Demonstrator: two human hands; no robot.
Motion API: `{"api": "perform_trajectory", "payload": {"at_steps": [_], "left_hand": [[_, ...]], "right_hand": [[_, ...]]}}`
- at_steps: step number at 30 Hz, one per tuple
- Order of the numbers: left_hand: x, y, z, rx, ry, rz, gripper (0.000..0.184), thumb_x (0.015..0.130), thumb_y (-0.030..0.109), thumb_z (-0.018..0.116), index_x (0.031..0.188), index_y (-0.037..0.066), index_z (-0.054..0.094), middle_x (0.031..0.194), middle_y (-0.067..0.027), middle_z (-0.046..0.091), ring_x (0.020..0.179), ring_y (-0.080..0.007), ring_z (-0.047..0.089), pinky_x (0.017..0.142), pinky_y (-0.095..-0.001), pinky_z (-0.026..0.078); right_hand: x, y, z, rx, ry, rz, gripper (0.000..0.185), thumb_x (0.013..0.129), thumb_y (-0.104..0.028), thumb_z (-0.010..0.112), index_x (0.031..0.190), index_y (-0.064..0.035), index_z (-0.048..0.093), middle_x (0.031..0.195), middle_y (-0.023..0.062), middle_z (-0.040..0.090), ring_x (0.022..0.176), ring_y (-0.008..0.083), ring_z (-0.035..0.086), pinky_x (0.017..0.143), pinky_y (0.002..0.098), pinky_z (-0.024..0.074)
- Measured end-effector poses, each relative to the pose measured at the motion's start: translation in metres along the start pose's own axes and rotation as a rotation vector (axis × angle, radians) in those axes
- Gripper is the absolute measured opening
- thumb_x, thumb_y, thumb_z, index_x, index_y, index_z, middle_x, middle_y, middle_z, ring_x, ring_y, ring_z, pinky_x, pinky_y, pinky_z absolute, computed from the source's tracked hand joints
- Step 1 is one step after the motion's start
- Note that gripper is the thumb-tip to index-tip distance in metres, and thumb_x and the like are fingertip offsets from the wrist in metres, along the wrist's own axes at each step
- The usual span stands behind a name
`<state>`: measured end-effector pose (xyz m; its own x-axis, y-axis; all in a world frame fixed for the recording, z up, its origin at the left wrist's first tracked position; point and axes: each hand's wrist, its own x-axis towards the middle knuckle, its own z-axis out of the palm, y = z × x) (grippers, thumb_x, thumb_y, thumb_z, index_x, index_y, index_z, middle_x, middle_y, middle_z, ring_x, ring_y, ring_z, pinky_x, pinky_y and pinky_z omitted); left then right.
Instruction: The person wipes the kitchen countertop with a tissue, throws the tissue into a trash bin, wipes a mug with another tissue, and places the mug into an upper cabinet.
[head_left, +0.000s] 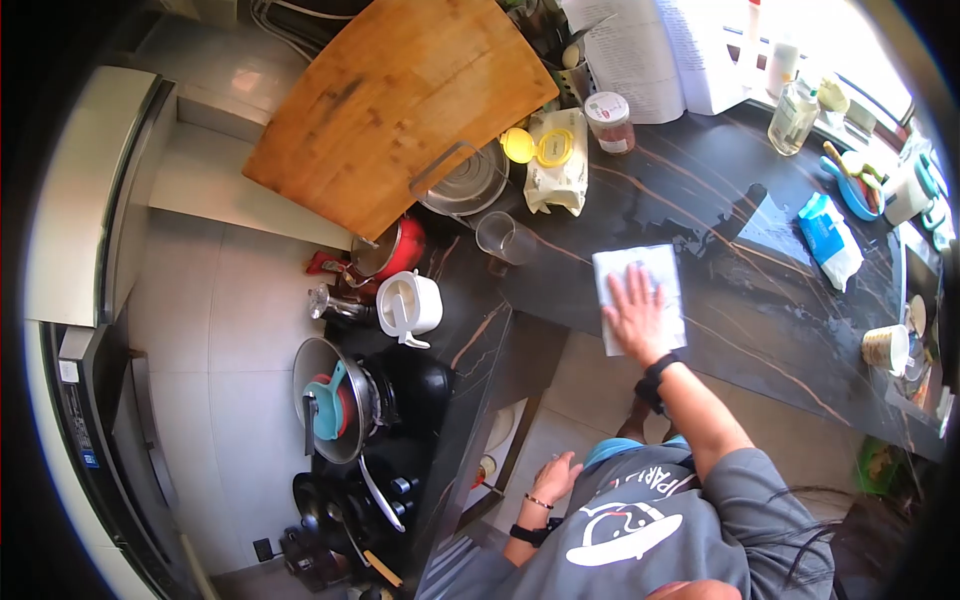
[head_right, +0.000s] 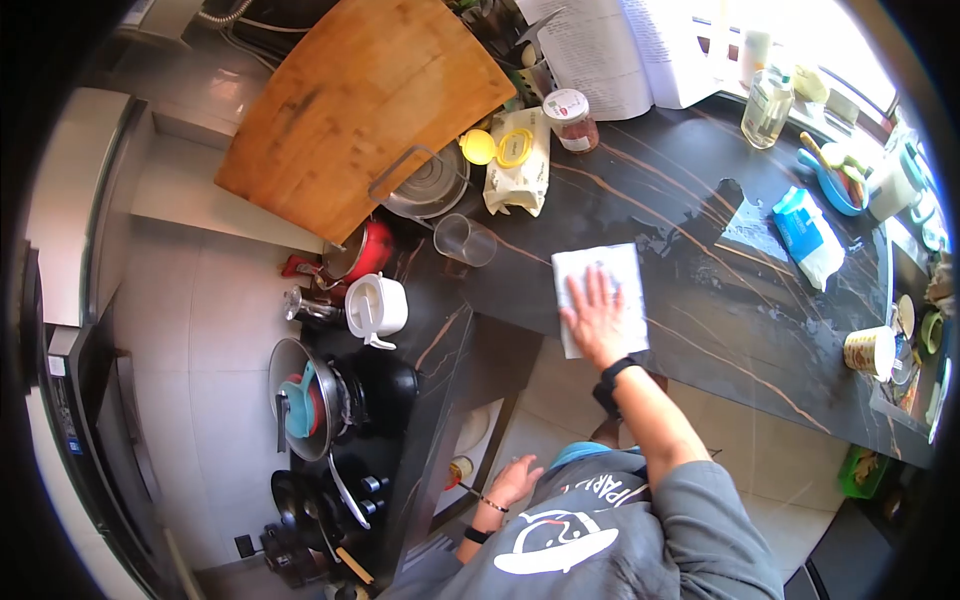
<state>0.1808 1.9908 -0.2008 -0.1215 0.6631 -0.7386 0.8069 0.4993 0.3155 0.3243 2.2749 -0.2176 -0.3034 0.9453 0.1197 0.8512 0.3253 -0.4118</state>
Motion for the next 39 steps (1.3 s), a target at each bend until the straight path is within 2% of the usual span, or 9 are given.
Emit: {"api": "perform_trajectory", "payload": {"at_steps": [8,10,14,17,18,20,24,32,39], "left_hand": [[0.047,0.040,-0.024,0.134,0.028,0.208,0.034,0.087,0.031,0.053,0.108,0.004,0.050,0.101,-0.0222,0.059,0.098,-0.0388,0.056,0.079,-0.0487,0.046],[0.051,0.062,-0.040,0.189,-0.061,0.184,0.040,0.087,0.031,0.053,0.115,0.002,0.049,0.112,-0.0239,0.055,0.103,-0.0386,0.054,0.086,-0.0449,0.044],[0.053,0.067,-0.044,0.168,-0.021,0.258,0.042,0.087,0.030,0.053,0.115,0.001,0.050,0.112,-0.0242,0.055,0.104,-0.0383,0.053,0.087,-0.0440,0.044],[0.051,0.042,-0.028,0.132,0.092,0.291,0.038,0.086,0.031,0.053,0.112,0.004,0.051,0.104,-0.0224,0.059,0.098,-0.0378,0.056,0.081,-0.0455,0.046],[0.050,0.033,-0.024,0.132,0.090,0.296,0.038,0.086,0.031,0.053,0.112,0.004,0.051,0.104,-0.0224,0.059,0.098,-0.0378,0.056,0.081,-0.0455,0.046],[0.048,0.017,-0.016,0.133,0.038,0.182,0.042,0.086,0.032,0.053,0.118,0.005,0.050,0.109,-0.0228,0.057,0.101,-0.0377,0.056,0.084,-0.0448,0.046],[0.034,0.009,-0.011,0.100,-0.013,0.067,0.044,0.087,0.034,0.052,0.120,0.006,0.048,0.112,-0.0227,0.057,0.105,-0.0374,0.054,0.088,-0.0455,0.044],[0.004,-0.001,0.005,-0.017,0.013,-0.012,0.043,0.087,0.032,0.054,0.119,0.003,0.049,0.109,-0.0232,0.058,0.103,-0.0375,0.055,0.086,-0.0447,0.045],[-0.023,-0.008,0.014,-0.065,0.031,-0.034,0.043,0.086,0.030,0.055,0.117,0.000,0.050,0.109,-0.0240,0.057,0.102,-0.0382,0.054,0.086,-0.0439,0.045]], "right_hand": [[-0.110,0.197,-0.079,-0.373,0.103,0.295,0.056,0.089,-0.028,0.047,0.140,-0.0146,0.030,0.146,0.0149,0.022,0.136,0.0296,0.018,0.110,0.0421,0.0122],[-0.145,0.251,-0.091,-0.487,0.193,0.327,0.055,0.091,-0.030,0.044,0.141,-0.0146,0.029,0.147,0.0146,0.021,0.136,0.0288,0.018,0.110,0.0414,0.0131],[-0.182,0.306,-0.126,-0.560,-0.026,0.726,0.054,0.094,-0.038,0.034,0.143,-0.0171,0.024,0.148,0.0129,0.020,0.136,0.0291,0.017,0.109,0.0442,0.0129],[-0.181,0.309,-0.108,-0.618,-0.019,0.766,0.055,0.095,-0.041,0.032,0.143,-0.0171,0.022,0.148,0.0134,0.019,0.137,0.0289,0.015,0.109,0.0460,0.0114],[-0.164,0.276,-0.118,-0.556,-0.107,0.745,0.056,0.094,-0.038,0.035,0.144,-0.0157,0.020,0.148,0.0150,0.017,0.137,0.0295,0.013,0.109,0.0473,0.0093],[-0.157,0.267,-0.078,-0.454,0.105,0.323,0.058,0.092,-0.034,0.039,0.143,-0.0128,0.020,0.148,0.0167,0.015,0.138,0.0305,0.010,0.109,0.0487,0.0071],[-0.081,0.143,-0.075,-0.196,-0.128,0.164,0.065,0.086,-0.035,0.050,0.141,-0.0100,0.026,0.147,0.0188,0.018,0.137,0.0326,0.012,0.109,0.0498,0.0095],[-0.001,-0.015,0.013,0.010,-0.170,-0.418,0.058,0.088,-0.036,0.047,0.137,-0.0109,0.032,0.145,0.0129,0.024,0.137,0.0282,0.017,0.109,0.0495,0.0134],[0.079,-0.052,0.062,0.075,-0.035,-0.451,0.045,0.090,-0.035,0.042,0.132,-0.0189,0.042,0.143,0.0078,0.031,0.134,0.0255,0.023,0.108,0.0482,0.0158]]}}
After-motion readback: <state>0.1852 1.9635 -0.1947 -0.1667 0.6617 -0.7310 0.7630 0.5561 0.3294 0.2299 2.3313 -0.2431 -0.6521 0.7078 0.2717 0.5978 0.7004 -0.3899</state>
